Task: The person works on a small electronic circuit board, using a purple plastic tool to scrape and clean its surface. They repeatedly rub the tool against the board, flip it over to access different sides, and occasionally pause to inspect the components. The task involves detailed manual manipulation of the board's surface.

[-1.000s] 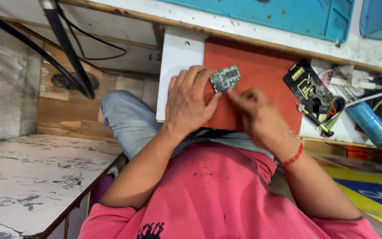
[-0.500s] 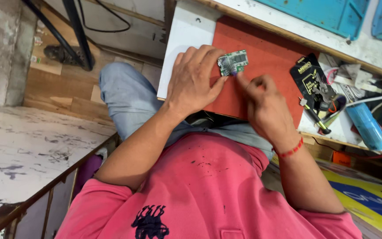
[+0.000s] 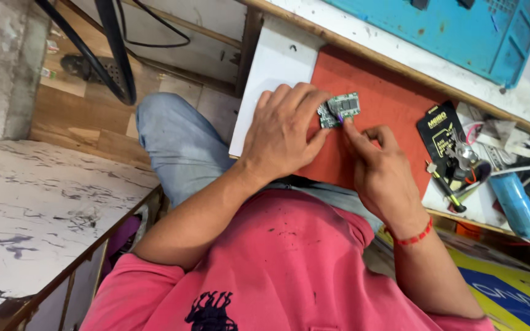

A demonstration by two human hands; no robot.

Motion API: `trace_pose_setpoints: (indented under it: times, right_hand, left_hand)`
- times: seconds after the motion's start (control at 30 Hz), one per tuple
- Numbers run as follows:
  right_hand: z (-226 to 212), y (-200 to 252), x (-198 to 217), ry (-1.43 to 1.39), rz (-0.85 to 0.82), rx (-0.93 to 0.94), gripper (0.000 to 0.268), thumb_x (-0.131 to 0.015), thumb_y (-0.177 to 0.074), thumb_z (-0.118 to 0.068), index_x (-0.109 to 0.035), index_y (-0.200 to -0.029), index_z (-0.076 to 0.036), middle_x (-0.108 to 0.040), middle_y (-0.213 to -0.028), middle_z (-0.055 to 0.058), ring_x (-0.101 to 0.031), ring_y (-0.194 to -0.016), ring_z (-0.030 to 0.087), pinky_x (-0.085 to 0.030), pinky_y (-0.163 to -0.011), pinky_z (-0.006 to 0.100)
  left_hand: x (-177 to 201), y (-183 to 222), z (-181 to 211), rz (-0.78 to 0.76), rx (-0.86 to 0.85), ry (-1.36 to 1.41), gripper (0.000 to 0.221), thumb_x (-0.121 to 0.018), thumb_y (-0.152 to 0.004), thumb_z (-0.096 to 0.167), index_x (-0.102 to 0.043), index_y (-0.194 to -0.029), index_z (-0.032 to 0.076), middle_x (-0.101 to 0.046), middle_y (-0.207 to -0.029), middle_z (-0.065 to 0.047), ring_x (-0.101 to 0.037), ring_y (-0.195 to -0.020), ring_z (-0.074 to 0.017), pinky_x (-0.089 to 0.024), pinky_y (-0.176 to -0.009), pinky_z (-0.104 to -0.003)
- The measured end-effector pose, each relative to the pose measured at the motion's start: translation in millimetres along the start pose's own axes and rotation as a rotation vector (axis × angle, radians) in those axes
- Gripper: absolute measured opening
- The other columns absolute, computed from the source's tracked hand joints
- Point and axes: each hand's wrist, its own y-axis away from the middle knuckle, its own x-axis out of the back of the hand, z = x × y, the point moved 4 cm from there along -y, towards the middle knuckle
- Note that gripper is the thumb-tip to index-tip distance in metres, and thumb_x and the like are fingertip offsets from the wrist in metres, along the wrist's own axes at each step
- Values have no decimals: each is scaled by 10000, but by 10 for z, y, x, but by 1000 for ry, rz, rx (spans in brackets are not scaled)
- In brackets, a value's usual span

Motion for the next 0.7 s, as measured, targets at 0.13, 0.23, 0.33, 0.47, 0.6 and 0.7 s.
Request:
trace_pose_setpoints:
  times: [0.13, 0.23, 0.33, 0.47, 0.6, 0.7]
  right_hand:
    - [145, -50, 5, 23, 34, -76, 465, -586, -946, 93, -659, -1385, -45, -622, -1044, 211, -659, -876, 375, -533, -768, 444]
    - [119, 2, -14, -111, -34, -47, 500, -562, -918, 108, -661, -1374, -70, -621, -1044, 197, -682, -881, 347, -549, -770, 422]
    - [118, 158, 22, -155, -8, -100, 526, -553, -907, 106, -638, -1396, -70, -622, -1062, 178, -694, -901, 331, -564, -793, 412]
    - [44, 181, 17, -37, -13, -66, 577, -573, -862, 115, -639, -1401, -80, -622, -1077, 189, -674, -909, 381, -557, -780, 457]
    - [107, -145, -148, 33, 14, -81, 549, -604, -914, 78, -642, -1427, -113, -624, -1154, 225, -649, -871, 440, -538, -747, 512]
    - [115, -38, -72, 5, -110, -141, 601, -550, -875, 74, -617, -1437, -129, -624, -1188, 226, -642, -800, 457, -530, -694, 537]
  left_hand:
    - [-43, 57, -5, -20, 20, 5, 503, -824, -827, 225, -617, -1269, 102, -618, -1183, -46, -579, -1028, -267, -415, -869, -435]
    - [-12, 21, -6, -10, 19, 0, 513, -826, -812, 231, -616, -1264, 105, -617, -1185, -43, -581, -1040, -270, -418, -874, -436]
    - [-15, 52, 24, -24, 23, 11, 511, -827, -817, 238, -619, -1266, 110, -623, -1197, -43, -583, -1046, -269, -421, -878, -438]
    - [-51, 13, 15, -32, 28, -7, 538, -834, -814, 243, -614, -1287, 111, -599, -1235, -39, -591, -1088, -268, -429, -914, -442]
    - [-56, 27, 32, -39, 76, 11, 581, -841, -817, 211, -593, -1332, 103, -533, -1360, -78, -596, -1088, -259, -432, -938, -444]
    - [-46, 4, 59, -33, 99, -5, 622, -852, -799, 210, -582, -1350, 104, -512, -1377, -85, -596, -1113, -275, -430, -924, -443]
